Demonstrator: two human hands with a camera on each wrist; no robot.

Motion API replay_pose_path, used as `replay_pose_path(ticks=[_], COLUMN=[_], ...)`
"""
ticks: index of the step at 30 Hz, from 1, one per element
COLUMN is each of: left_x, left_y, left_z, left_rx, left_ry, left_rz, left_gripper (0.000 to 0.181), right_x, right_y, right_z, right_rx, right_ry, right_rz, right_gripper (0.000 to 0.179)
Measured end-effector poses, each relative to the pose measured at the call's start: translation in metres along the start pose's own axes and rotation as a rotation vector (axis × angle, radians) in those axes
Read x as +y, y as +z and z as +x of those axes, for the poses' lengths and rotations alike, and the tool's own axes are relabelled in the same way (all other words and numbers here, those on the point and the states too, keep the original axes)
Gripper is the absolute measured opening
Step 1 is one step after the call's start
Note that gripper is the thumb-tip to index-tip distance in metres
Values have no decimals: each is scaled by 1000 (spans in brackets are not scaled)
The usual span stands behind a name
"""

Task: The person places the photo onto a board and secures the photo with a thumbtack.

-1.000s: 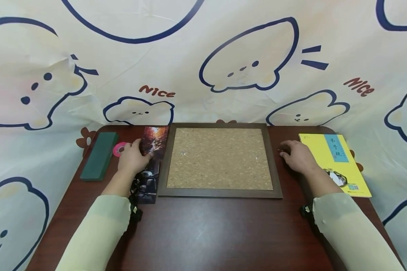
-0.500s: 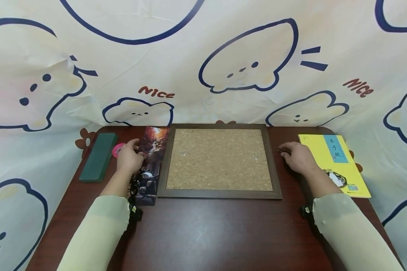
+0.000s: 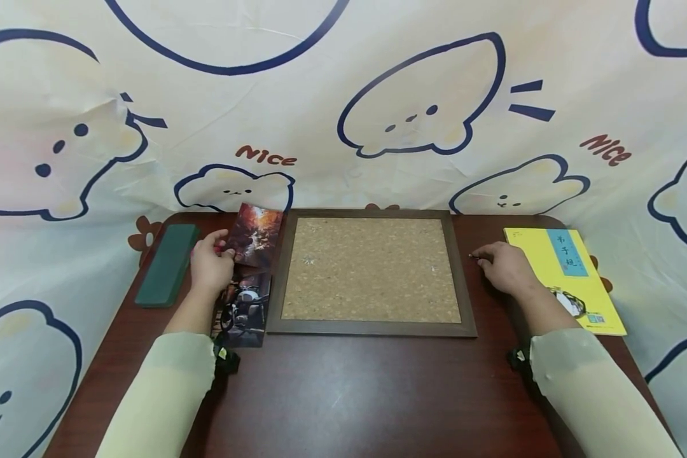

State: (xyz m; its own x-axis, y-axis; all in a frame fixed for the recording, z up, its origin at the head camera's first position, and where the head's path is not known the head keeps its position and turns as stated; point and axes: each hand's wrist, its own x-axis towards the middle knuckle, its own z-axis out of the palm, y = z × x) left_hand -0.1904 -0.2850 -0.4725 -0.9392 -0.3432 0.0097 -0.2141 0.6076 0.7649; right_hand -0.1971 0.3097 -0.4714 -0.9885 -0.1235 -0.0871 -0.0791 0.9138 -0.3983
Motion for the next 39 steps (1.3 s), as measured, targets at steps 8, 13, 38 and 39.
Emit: replay_pose_path(ticks=[8,13,38,39], left_x=[2,5,34,36], left_y=[-5,-8,1,2], left_z=[-6,-10,-36,-37], left_rx=[16,14,-45,-54], left_ry=[-43,-41,8,8], left_rz=[-101,-145,-278,-282], left_gripper=[47,47,35,35], right_x=[2,3,-25,-27], right_y=[0,0,-7,-7], right_z=[-2,-2,-10,-10], right_rx=[3,12,101,103], right_ry=[2,-1,-33,-34], right_rz=[8,6,56,57], right_gripper=[23,21,17,17])
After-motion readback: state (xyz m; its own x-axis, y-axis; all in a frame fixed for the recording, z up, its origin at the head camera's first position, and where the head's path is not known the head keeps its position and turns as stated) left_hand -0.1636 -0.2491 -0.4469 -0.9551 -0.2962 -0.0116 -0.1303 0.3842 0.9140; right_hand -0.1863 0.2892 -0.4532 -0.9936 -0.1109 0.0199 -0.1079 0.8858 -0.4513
